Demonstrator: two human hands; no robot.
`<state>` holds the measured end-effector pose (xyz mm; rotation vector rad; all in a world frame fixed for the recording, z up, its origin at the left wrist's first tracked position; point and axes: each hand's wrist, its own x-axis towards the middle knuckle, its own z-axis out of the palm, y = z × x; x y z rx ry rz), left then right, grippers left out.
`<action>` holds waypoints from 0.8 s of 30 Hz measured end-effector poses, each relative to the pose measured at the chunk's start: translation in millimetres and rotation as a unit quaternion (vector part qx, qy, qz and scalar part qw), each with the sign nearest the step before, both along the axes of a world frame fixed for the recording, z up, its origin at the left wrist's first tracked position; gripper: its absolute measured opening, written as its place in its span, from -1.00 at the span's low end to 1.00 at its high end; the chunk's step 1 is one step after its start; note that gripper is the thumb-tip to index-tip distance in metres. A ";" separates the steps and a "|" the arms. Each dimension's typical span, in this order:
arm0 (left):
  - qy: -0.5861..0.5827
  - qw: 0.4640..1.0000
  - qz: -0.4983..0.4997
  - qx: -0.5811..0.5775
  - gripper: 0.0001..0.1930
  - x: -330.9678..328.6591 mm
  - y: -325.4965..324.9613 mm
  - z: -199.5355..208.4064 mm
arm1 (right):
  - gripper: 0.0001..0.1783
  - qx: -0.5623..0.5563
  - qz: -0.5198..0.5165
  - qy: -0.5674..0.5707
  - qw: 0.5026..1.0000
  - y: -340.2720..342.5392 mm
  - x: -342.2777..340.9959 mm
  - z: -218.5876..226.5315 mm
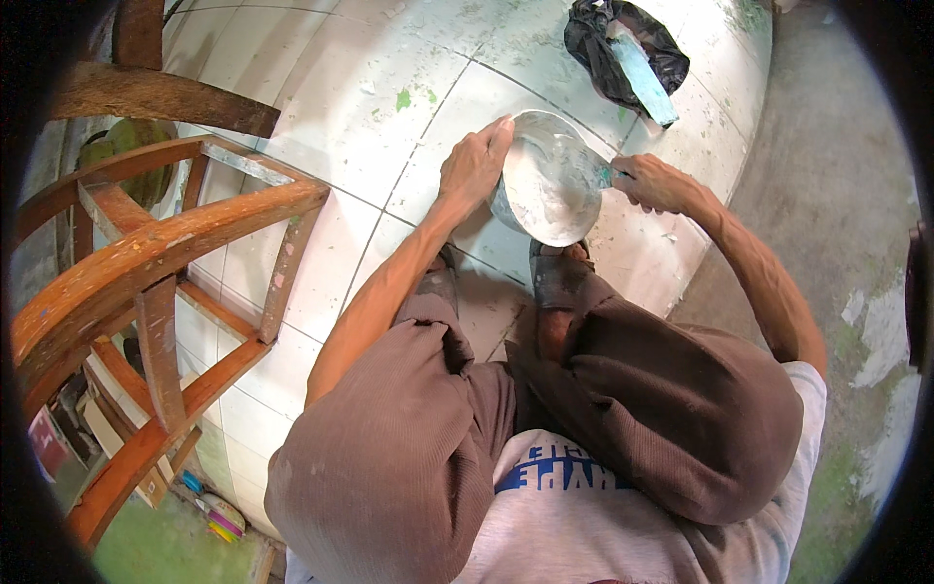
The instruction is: The person mixes a white powder with water in a metal bowl using a trowel, then applies the resulting paste to a wall. The person uses a trowel to scoop the powder, stir the mixture, and spread it onto the wall surface.
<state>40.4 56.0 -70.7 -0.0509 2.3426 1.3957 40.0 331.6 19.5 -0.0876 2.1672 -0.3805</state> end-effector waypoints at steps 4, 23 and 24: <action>-0.017 0.999 0.006 -0.033 -0.31 -4.3 11.9 9.9 | -0.71 -0.041 -0.072 -0.086 0.993 24.1 13.6 -21.0; 0.025 0.998 0.037 0.054 -0.37 -14.0 -20.3 -33.4 | -0.71 -0.028 0.120 0.323 0.939 -16.9 39.3 -49.4; 0.039 0.998 0.032 0.043 -0.38 -14.0 -23.0 -36.7 | -0.70 -0.021 0.144 0.308 0.940 -18.5 33.8 -50.0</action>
